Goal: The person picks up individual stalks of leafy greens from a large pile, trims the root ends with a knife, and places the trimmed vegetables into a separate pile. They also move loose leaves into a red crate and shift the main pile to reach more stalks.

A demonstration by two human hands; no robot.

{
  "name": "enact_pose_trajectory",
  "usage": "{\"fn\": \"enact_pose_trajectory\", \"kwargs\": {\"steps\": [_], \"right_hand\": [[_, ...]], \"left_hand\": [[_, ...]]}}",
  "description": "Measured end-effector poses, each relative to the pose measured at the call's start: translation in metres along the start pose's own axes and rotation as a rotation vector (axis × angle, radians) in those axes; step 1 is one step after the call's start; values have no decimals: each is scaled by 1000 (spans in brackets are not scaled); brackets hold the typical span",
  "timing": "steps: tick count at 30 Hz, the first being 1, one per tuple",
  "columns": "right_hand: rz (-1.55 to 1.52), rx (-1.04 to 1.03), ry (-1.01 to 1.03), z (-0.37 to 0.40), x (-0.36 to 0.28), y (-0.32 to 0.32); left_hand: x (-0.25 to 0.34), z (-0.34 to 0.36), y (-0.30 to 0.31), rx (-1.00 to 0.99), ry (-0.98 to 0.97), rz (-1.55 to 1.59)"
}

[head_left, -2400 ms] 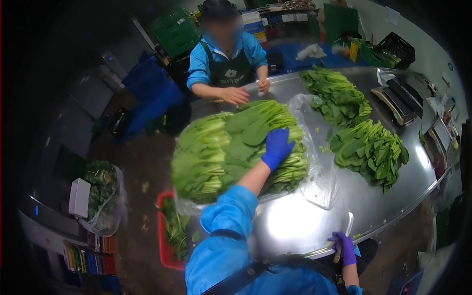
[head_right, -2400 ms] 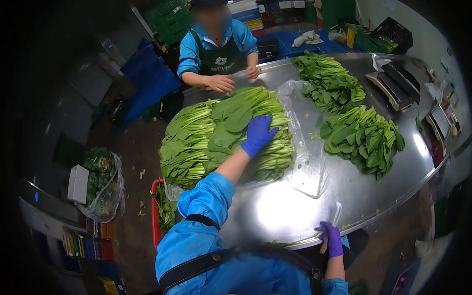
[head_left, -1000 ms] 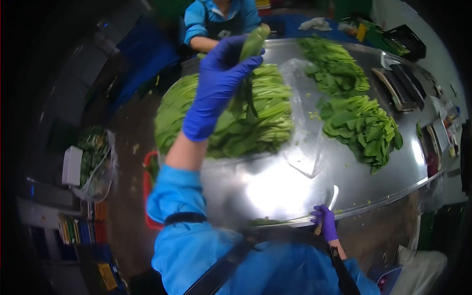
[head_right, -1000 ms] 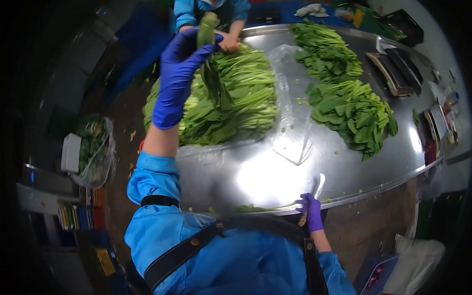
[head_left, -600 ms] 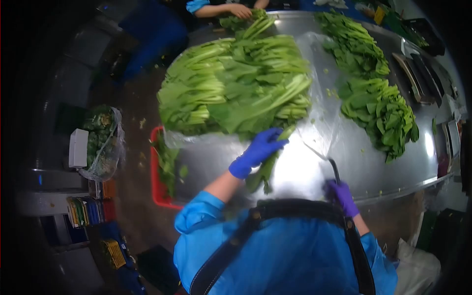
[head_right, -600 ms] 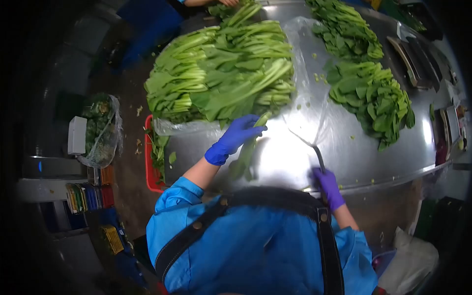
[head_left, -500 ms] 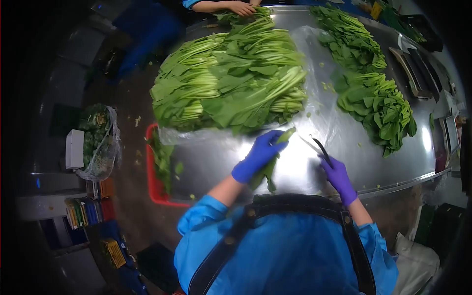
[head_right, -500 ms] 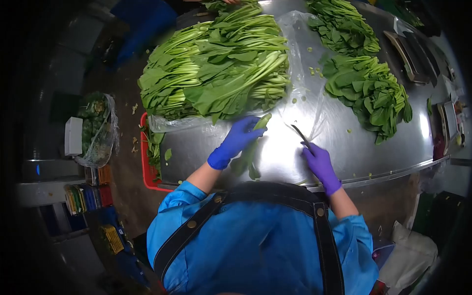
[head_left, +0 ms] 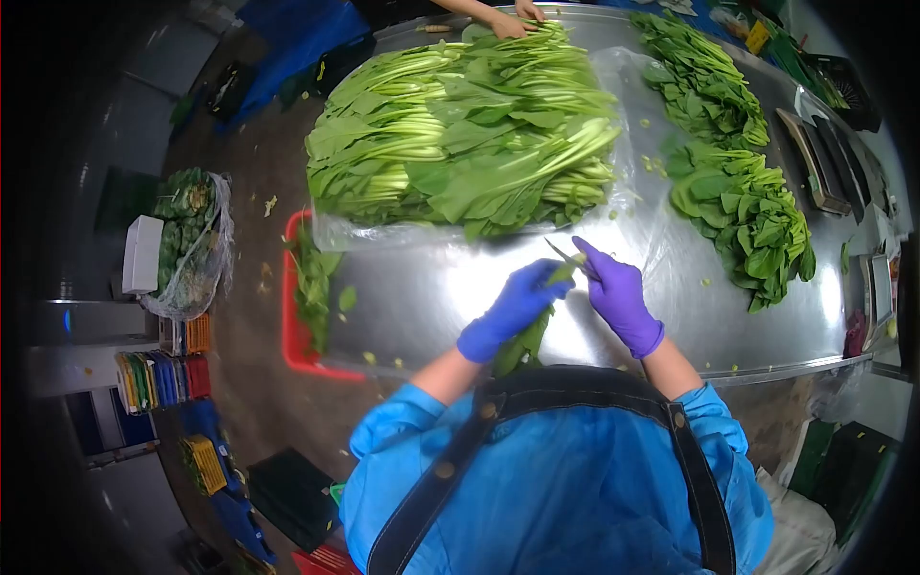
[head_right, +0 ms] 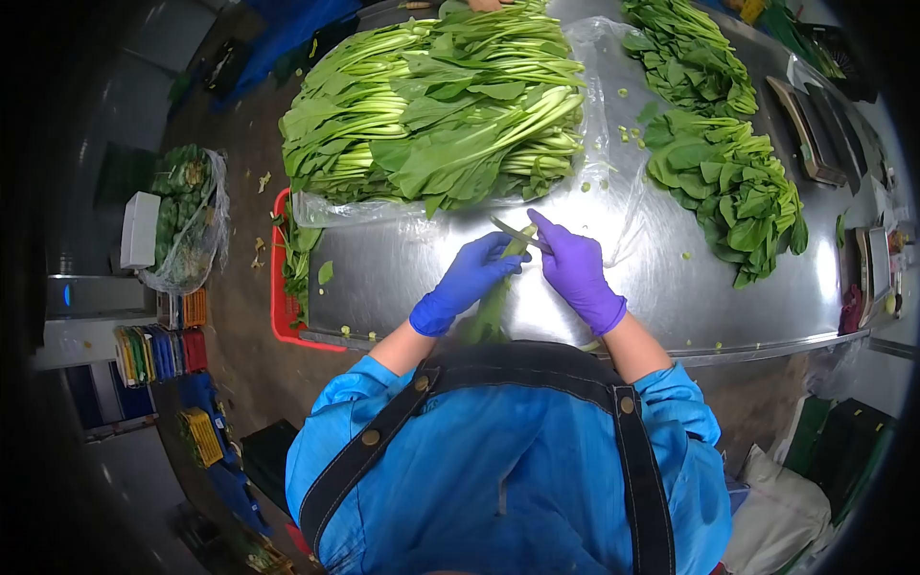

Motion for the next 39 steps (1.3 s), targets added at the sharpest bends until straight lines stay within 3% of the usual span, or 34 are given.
{"fn": "enact_pose_trajectory", "kwargs": {"steps": [5,7,9,11,13,14,15,17,18,19,20,21,23,26,30,32,37,39], "right_hand": [[71,-116,-78,16,36,-4],[-44,-156,-214,32,65,-8],[-175,-152,-260,24,48,0],[-435,-196,-441,4,12,6],[-599,-258,-502,-15,-15,6],[-636,-307,-519,-21,-20,1],[-671,-359,-536,-24,-21,-2],[-677,-292,-545,-20,8,-11],[-716,-285,-638,-15,27,-10],[-753,-281,-732,-11,45,-10],[-648,-240,-738,-8,61,-10],[-470,-228,-635,-12,65,-2],[-482,-88,-560,-35,68,15],[-543,124,-538,-94,57,42],[-488,179,-561,-147,88,40],[-524,58,-572,-156,96,30],[-619,159,-474,-120,66,47],[-665,222,-503,-91,48,52]], "left_hand": [[15,7,15,-39,8,39],[19,12,30,-121,46,144],[9,3,39,-146,61,216],[-5,1,39,-179,85,289],[-5,-7,31,-231,6,167],[-1,-8,28,-156,-49,-85],[8,-4,23,-161,-55,-90],[31,5,28,144,-167,-499],[29,6,42,297,-361,-461],[19,7,62,374,-310,-400],[13,2,80,310,-315,10],[27,5,92,281,-278,158],[25,-1,113,305,-277,675],[28,-16,134,359,-257,947],[30,-22,143,475,-188,1060],[24,-20,147,480,-193,1046],[37,-10,137,367,-298,839],[57,-2,113,353,-207,278]]}}
Point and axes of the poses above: each hand's wrist, its own z-axis away from the middle knuckle, its own y-axis out of the back of the hand, x = y × z, the point moved 4 cm from there along -z, towards the middle knuckle
